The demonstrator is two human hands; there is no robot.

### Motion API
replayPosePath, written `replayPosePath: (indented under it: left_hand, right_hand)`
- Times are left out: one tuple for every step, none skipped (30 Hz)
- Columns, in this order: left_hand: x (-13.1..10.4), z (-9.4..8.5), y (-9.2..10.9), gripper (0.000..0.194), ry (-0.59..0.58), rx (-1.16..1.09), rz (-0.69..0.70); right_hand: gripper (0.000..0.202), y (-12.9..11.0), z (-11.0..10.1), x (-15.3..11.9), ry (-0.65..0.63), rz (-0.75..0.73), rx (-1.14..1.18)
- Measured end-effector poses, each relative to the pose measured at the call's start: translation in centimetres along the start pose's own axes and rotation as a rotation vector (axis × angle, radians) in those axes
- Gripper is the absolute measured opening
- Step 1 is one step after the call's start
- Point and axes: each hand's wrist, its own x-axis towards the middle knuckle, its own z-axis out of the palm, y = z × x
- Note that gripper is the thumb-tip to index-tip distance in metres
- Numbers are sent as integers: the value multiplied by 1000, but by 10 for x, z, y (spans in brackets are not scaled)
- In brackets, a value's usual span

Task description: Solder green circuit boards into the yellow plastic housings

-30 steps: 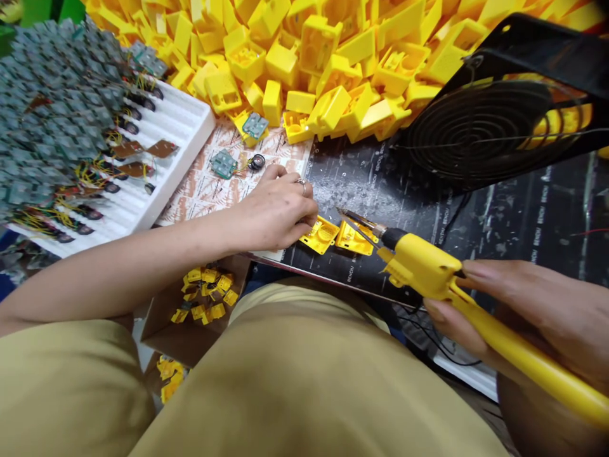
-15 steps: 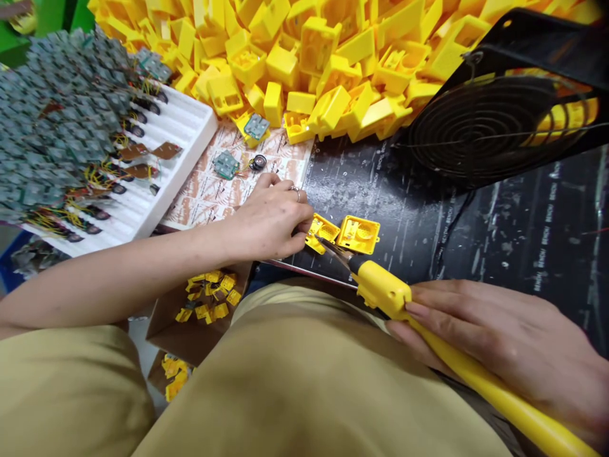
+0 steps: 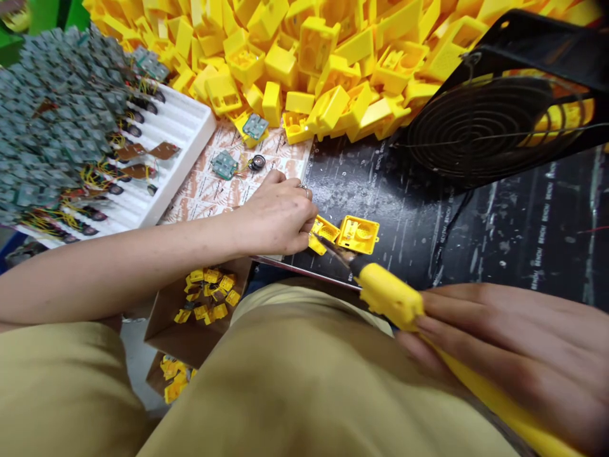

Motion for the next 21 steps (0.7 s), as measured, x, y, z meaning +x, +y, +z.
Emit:
replayPosePath:
  left_hand:
    - [0, 0, 0, 13, -13, -4, -8]
    - [0, 0, 0, 13, -19, -10, -12]
    - [0, 0, 0, 13, -18, -15, -11]
    - [-1, 0, -1, 13, -8, -18, -4]
    - [-1, 1, -1, 12, 7, -20, 7]
    - [-1, 1, -2, 12, 24, -19, 19]
    - [-2, 1, -3, 12, 36, -17, 29]
    - [-2, 2, -3, 12, 40, -13, 32]
    - [-2, 1, -3, 13, 33, -9, 28]
    - [-2, 1, -3, 13, 17, -7, 19]
    - [-1, 0, -3, 13, -3, -4, 8]
    - [-1, -1, -2, 13, -20, -2, -3]
    - [-1, -1, -2, 13, -34, 1, -11]
    - [-1, -2, -2, 13, -43, 3, -14]
    - [-1, -3, -2, 13, -46, 5, -13]
    - [-1, -3, -2, 14, -43, 7, -10]
    - [-1, -3, -2, 14, -35, 10, -4]
    - [-2, -2, -3, 14, -23, 12, 6]
    - [-2, -2, -4, 15, -10, 13, 18]
    - [-3, -2, -4, 16, 2, 13, 29]
    - [-4, -1, -5, 17, 11, 11, 38]
  right_hand:
    - [8, 2, -3, -1, -8, -41, -10]
    - [12, 5, -5, -1, -9, -75, -18]
    - [15, 7, -6, -1, -1, -101, -26]
    - [16, 9, -6, -1, 14, -116, -27]
    - [15, 10, -5, 0, 25, -129, -22]
    - [13, 10, -4, 2, 34, -137, -19]
    - [12, 11, -3, 3, 38, -140, -21]
    - [10, 11, -2, 4, 36, -145, -26]
    - [9, 11, -1, 5, 37, -156, -31]
    - [8, 11, 0, 6, 38, -160, -33]
    - [9, 11, 0, 6, 41, -166, -33]
    - [10, 11, 1, 6, 44, -166, -29]
    - [11, 10, 1, 6, 45, -151, -26]
    - [14, 10, 1, 5, 47, -140, -24]
    - [16, 10, 1, 5, 51, -131, -23]
    - [16, 10, 1, 5, 54, -130, -26]
    - [14, 9, 2, 4, 55, -126, -33]
    - [11, 8, 2, 4, 53, -117, -40]
    - [8, 7, 2, 4, 46, -105, -45]
    - [6, 6, 2, 3, 43, -86, -48]
    - [6, 6, 2, 3, 45, -59, -47]
